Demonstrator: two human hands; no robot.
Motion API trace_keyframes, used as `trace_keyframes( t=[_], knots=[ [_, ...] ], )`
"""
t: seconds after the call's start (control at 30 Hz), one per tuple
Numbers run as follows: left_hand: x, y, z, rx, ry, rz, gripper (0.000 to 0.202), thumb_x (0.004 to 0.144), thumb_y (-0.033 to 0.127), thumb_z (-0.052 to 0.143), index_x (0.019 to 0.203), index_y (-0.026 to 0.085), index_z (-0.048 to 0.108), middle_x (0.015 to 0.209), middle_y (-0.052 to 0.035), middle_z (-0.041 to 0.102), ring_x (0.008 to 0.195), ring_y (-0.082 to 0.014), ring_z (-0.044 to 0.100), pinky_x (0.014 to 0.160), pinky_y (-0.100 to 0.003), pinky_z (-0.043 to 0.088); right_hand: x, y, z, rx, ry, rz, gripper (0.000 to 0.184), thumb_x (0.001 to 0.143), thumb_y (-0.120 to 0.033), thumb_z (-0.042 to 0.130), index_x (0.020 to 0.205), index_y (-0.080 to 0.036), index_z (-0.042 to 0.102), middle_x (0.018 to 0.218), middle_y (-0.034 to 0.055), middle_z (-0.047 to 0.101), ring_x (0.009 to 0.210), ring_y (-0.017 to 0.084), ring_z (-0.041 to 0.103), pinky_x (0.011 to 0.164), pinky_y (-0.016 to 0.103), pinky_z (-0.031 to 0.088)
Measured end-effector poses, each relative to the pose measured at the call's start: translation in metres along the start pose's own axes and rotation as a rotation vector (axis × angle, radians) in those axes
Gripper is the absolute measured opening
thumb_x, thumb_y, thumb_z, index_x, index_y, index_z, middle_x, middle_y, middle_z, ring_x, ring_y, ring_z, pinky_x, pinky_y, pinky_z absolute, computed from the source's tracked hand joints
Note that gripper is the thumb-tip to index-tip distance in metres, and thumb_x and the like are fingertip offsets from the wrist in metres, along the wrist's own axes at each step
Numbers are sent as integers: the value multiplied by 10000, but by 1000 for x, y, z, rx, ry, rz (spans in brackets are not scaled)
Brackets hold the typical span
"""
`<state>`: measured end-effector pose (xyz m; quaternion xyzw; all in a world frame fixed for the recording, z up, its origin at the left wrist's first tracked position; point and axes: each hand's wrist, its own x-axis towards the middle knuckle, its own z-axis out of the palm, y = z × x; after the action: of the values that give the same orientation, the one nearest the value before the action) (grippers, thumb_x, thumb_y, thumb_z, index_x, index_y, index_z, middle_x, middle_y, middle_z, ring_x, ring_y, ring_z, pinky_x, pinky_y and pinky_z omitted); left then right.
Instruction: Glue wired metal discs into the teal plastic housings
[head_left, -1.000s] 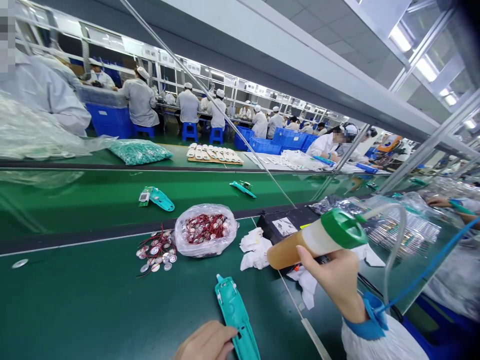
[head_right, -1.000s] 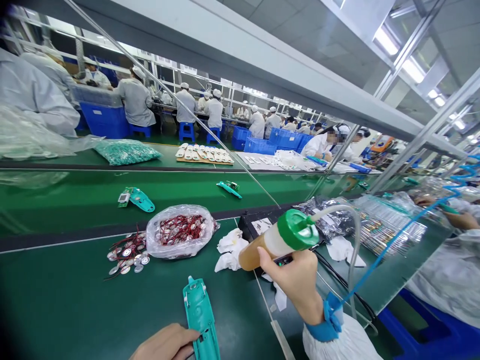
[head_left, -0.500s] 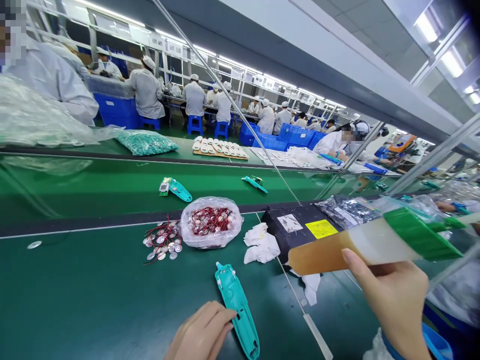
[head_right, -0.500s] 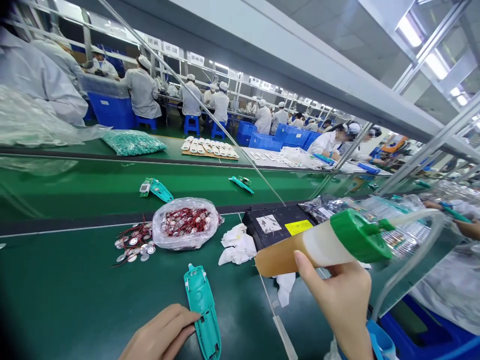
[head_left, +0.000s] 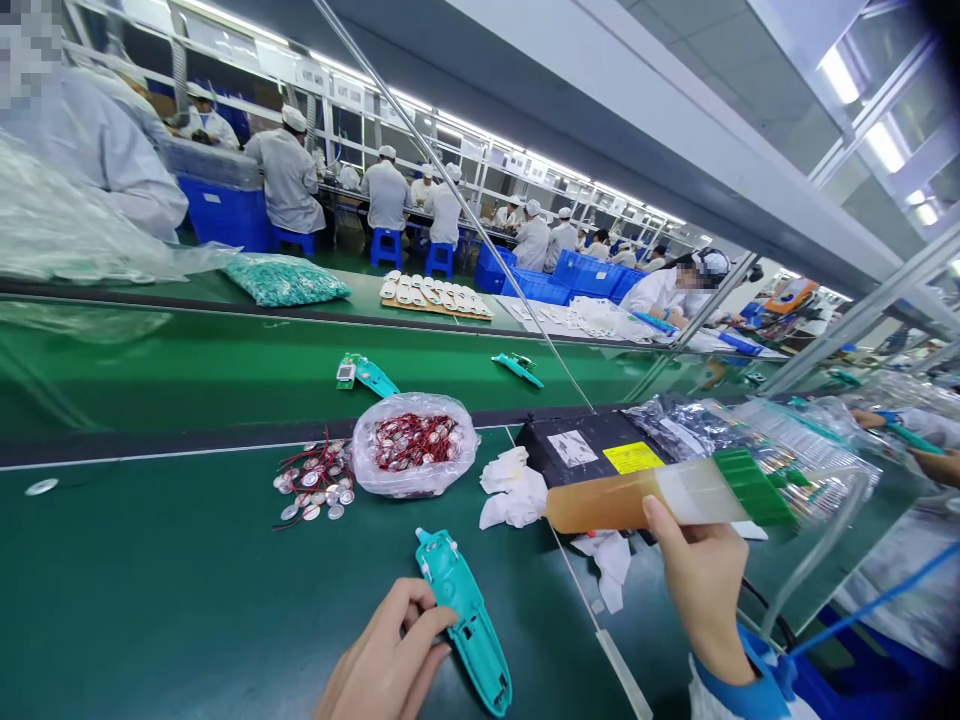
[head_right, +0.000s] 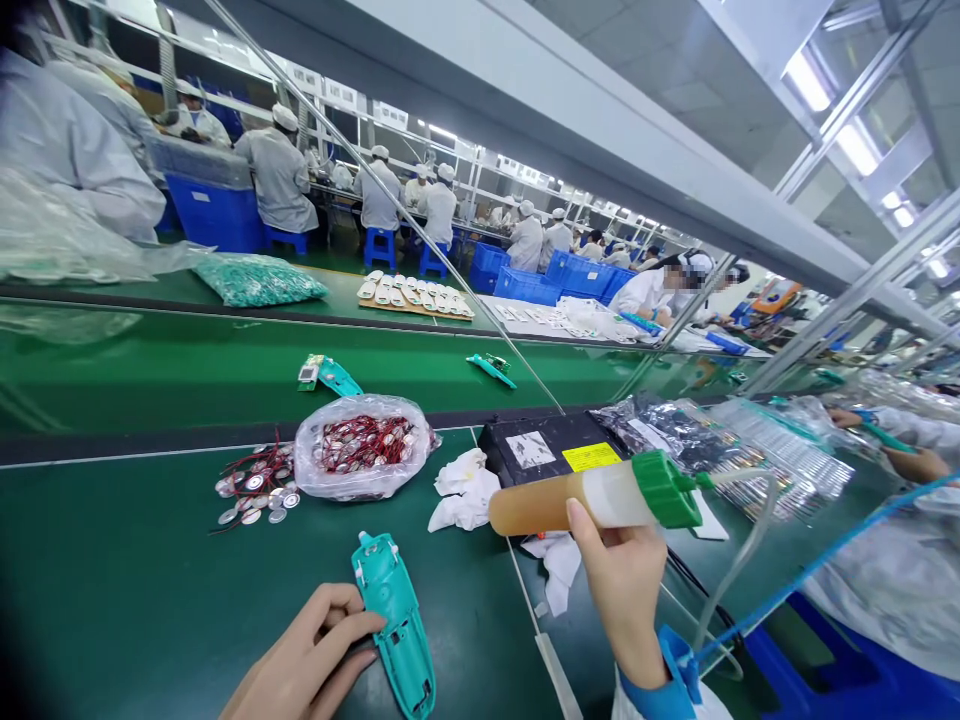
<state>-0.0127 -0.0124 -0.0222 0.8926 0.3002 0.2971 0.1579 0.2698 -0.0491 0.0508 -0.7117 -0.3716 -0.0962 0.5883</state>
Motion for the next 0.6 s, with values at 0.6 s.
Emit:
trace_keyframes(
  t=[0.6],
  knots=[
    [0, -3, -1, 92, -62, -209, 273, 865, 147, 355, 960, 228, 598, 1123, -121, 517, 736, -172, 645, 613, -307, 551, 1, -1, -19, 117, 64, 75, 258, 557, -382, 724, 680, -191, 602, 656, 86, 664, 796, 391, 646, 764, 549, 495]
  ],
)
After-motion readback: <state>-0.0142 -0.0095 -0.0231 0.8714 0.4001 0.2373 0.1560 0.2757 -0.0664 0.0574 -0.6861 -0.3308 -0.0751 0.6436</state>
